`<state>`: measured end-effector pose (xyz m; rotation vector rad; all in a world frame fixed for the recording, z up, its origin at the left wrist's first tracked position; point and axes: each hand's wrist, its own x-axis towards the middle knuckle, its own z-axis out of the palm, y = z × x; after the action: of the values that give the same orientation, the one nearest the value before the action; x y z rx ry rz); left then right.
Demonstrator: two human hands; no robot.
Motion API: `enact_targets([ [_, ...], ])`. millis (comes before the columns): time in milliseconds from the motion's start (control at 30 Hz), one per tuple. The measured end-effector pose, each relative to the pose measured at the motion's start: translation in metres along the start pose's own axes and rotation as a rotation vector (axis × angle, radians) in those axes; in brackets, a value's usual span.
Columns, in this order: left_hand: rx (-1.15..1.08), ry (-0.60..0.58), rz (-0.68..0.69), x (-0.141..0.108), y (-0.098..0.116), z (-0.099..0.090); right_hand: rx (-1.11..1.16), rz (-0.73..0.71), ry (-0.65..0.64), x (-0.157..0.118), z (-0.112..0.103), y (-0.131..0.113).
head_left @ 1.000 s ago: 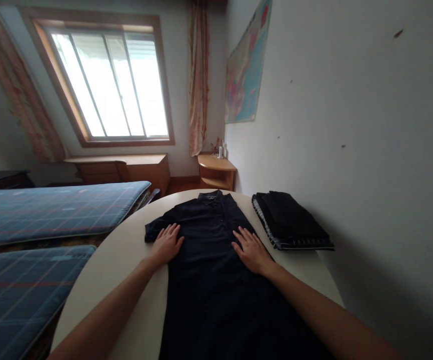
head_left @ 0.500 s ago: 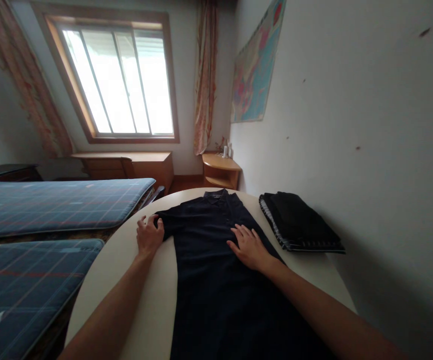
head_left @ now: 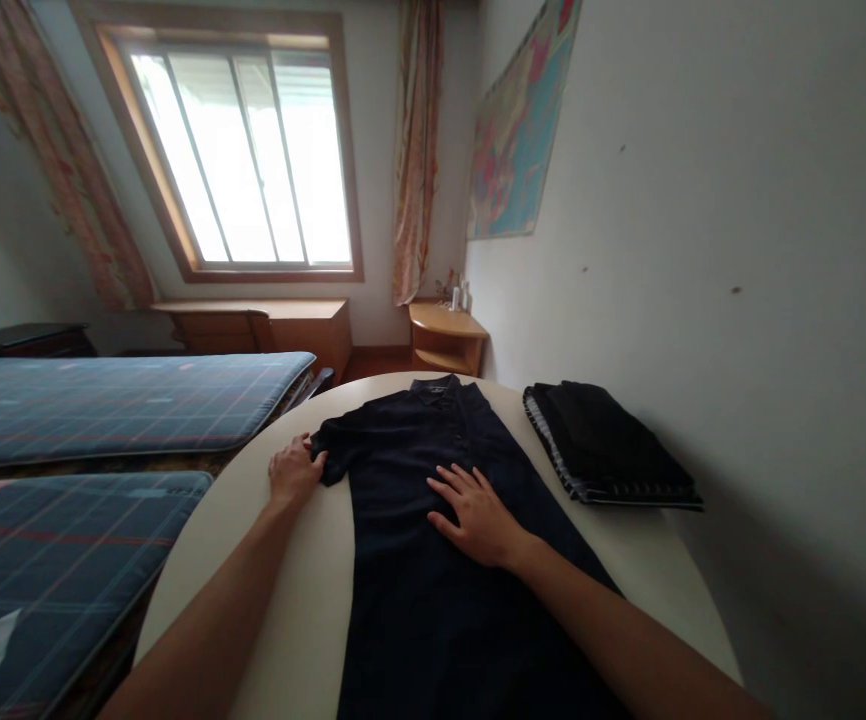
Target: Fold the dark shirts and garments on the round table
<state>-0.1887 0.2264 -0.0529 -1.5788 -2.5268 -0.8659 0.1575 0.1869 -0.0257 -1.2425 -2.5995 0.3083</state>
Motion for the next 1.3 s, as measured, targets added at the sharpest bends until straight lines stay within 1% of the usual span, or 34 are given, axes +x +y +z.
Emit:
enact_targets([
  [133,-0.073,-0.013,-0.058,0.003,-0.002,-0.001,0.010,-0.047,-0.017,-0.002,-0.002,-0.002],
  [200,-0.116,-0.014,-0.060,0.002,-0.002,-0.002,0.011,-0.057,-0.026,-0.003,-0.003,-0.003],
  [267,-0.204,0.009,-0.043,0.002,0.001,-0.005,0.015,-0.074,-0.035,-0.003,-0.003,-0.003],
  [333,-0.348,0.068,-0.010,0.002,0.009,-0.009,0.022,-0.089,-0.042,-0.003,-0.004,-0.003],
  [400,-0.482,0.138,0.030,0.003,0.022,-0.016,0.029,-0.093,-0.044,-0.003,-0.004,-0.003],
  [500,-0.546,0.182,0.134,0.003,0.048,-0.025,0.037,-0.090,-0.040,-0.003,-0.004,-0.003],
  [567,-0.581,0.127,0.261,0.000,0.066,-0.028,0.040,-0.090,-0.033,-0.003,-0.004,-0.003],
  [600,-0.606,0.061,0.337,-0.004,0.075,-0.029,0.041,-0.091,-0.031,-0.003,-0.004,-0.002],
  [667,-0.642,-0.117,0.492,-0.015,0.088,-0.029,0.044,-0.091,-0.025,-0.003,-0.005,-0.002],
  [700,-0.645,-0.191,0.554,-0.021,0.092,-0.027,0.045,-0.090,-0.023,-0.003,-0.005,-0.002],
  [733,-0.636,-0.236,0.595,-0.027,0.093,-0.026,0.047,-0.088,-0.021,-0.004,-0.006,-0.002],
  [767,-0.616,-0.244,0.612,-0.032,0.093,-0.024,0.049,-0.087,-0.019,-0.004,-0.006,-0.002],
  [800,-0.587,-0.216,0.607,-0.036,0.090,-0.021,0.051,-0.088,-0.016,-0.004,-0.006,-0.002],
  [867,-0.503,-0.116,0.551,-0.041,0.080,-0.015,0.053,-0.091,-0.010,-0.005,-0.005,-0.002],
  [933,-0.385,-0.068,0.485,-0.043,0.067,-0.008,0.051,-0.094,0.005,-0.004,-0.004,-0.002],
  [967,-0.327,-0.078,0.462,-0.042,0.061,-0.005,0.048,-0.096,0.020,-0.002,-0.003,-0.002],
  [1067,-0.213,-0.167,0.436,-0.040,0.050,0.001,0.017,-0.099,0.078,0.009,-0.005,-0.004],
  [1167,-0.156,-0.209,0.454,-0.039,0.049,0.003,-0.024,-0.044,0.100,0.034,-0.010,-0.007],
  [1233,-0.130,-0.224,0.485,-0.038,0.050,0.003,-0.039,0.014,0.115,0.058,-0.012,-0.009],
  [1300,-0.134,-0.232,0.519,-0.038,0.050,0.004,-0.048,0.041,0.164,0.086,-0.012,-0.010],
])
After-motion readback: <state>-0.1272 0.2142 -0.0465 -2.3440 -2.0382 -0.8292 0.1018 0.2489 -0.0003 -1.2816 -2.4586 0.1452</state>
